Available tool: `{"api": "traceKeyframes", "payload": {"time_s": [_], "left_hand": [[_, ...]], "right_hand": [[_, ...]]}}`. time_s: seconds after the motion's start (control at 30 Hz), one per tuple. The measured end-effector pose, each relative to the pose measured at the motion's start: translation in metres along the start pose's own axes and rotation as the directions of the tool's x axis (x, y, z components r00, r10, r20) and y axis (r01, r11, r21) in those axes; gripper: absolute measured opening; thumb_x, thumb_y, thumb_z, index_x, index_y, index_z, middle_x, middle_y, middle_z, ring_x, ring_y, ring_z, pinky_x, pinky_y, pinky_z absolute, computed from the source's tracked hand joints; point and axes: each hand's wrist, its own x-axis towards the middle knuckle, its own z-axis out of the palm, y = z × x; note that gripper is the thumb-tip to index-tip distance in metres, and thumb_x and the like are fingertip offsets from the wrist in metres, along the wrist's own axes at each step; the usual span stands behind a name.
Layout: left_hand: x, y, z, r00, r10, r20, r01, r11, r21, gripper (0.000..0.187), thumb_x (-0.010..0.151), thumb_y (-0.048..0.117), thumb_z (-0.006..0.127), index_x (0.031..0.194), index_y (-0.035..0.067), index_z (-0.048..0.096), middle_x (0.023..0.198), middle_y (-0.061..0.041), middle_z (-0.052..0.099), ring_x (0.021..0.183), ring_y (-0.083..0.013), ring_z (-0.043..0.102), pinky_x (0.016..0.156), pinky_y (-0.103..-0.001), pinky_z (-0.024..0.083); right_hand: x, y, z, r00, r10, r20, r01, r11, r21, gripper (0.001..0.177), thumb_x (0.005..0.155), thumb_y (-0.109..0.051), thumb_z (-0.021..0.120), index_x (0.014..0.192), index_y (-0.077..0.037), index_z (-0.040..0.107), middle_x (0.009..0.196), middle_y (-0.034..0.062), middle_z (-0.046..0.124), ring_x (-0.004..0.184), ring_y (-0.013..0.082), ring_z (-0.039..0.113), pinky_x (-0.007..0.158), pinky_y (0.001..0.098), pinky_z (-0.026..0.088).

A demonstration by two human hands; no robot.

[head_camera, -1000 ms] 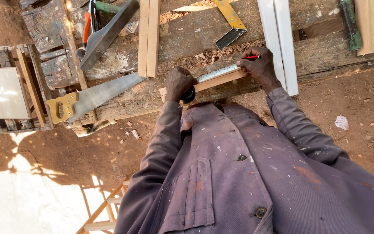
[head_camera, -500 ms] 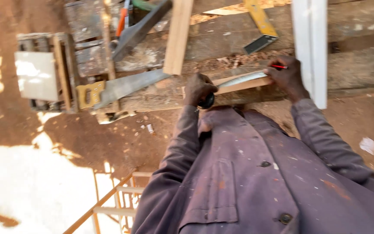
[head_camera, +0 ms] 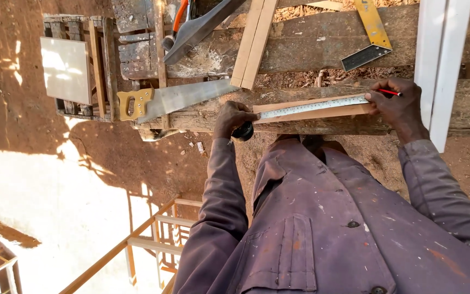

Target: Measuring wooden pieces with a tape measure and marking them with a pencil and a try square for future cutting.

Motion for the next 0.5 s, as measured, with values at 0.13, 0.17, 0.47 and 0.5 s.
{"api": "traceKeyframes", "payload": {"time_s": [0.13, 0.17, 0.47, 0.5], "left_hand": [[0.0010, 0.0021, 0.0015, 0.999, -0.040, -0.018, 0.040, 0.998, -0.045, 0.024, 0.073, 0.034, 0.089, 0.078, 0.013, 0.079, 0.079, -0.005, 0.076, 0.075, -0.0179, 0.069, 0.070, -0.031, 0.058], [-0.0009, 0.0039, 0.0017, 0.997, -0.068, -0.032, 0.067, 0.998, -0.021, 0.022, 0.073, 0.034, 0.088, 0.079, 0.014, 0.079, 0.080, -0.005, 0.077, 0.075, -0.0178, 0.070, 0.070, -0.031, 0.058], [0.0000, 0.0074, 0.0008, 0.996, -0.086, -0.034, 0.088, 0.994, 0.063, 0.024, 0.075, 0.035, 0.084, 0.091, 0.018, 0.084, 0.092, -0.005, 0.080, 0.085, -0.0192, 0.074, 0.074, -0.031, 0.061], [0.0017, 0.0084, 0.0005, 0.995, -0.093, -0.032, 0.096, 0.991, 0.094, 0.026, 0.075, 0.035, 0.084, 0.095, 0.019, 0.084, 0.097, -0.007, 0.081, 0.089, -0.0213, 0.074, 0.077, -0.033, 0.062]], "right_hand": [[0.0000, 0.0020, 0.0000, 1.000, -0.005, 0.011, 0.005, 1.000, -0.008, 0.013, 0.105, -0.001, 0.081, 0.101, 0.004, 0.069, 0.096, 0.0201, 0.071, 0.071, 0.0240, 0.071, 0.057, 0.0340, 0.065], [-0.0008, 0.0008, -0.0001, 1.000, 0.002, 0.007, -0.002, 1.000, -0.016, 0.012, 0.105, 0.000, 0.081, 0.103, 0.005, 0.069, 0.097, 0.0209, 0.071, 0.072, 0.0250, 0.071, 0.058, 0.0338, 0.065], [-0.0012, -0.0055, 0.0005, 0.999, 0.047, 0.018, -0.046, 0.998, -0.033, 0.011, 0.106, 0.000, 0.079, 0.108, 0.005, 0.069, 0.100, 0.0207, 0.070, 0.074, 0.0252, 0.071, 0.060, 0.0329, 0.065], [-0.0006, -0.0058, 0.0005, 0.998, 0.062, 0.021, -0.061, 0.997, -0.038, 0.010, 0.107, -0.001, 0.079, 0.108, 0.004, 0.070, 0.100, 0.0200, 0.070, 0.074, 0.0245, 0.071, 0.061, 0.0326, 0.065]]}}
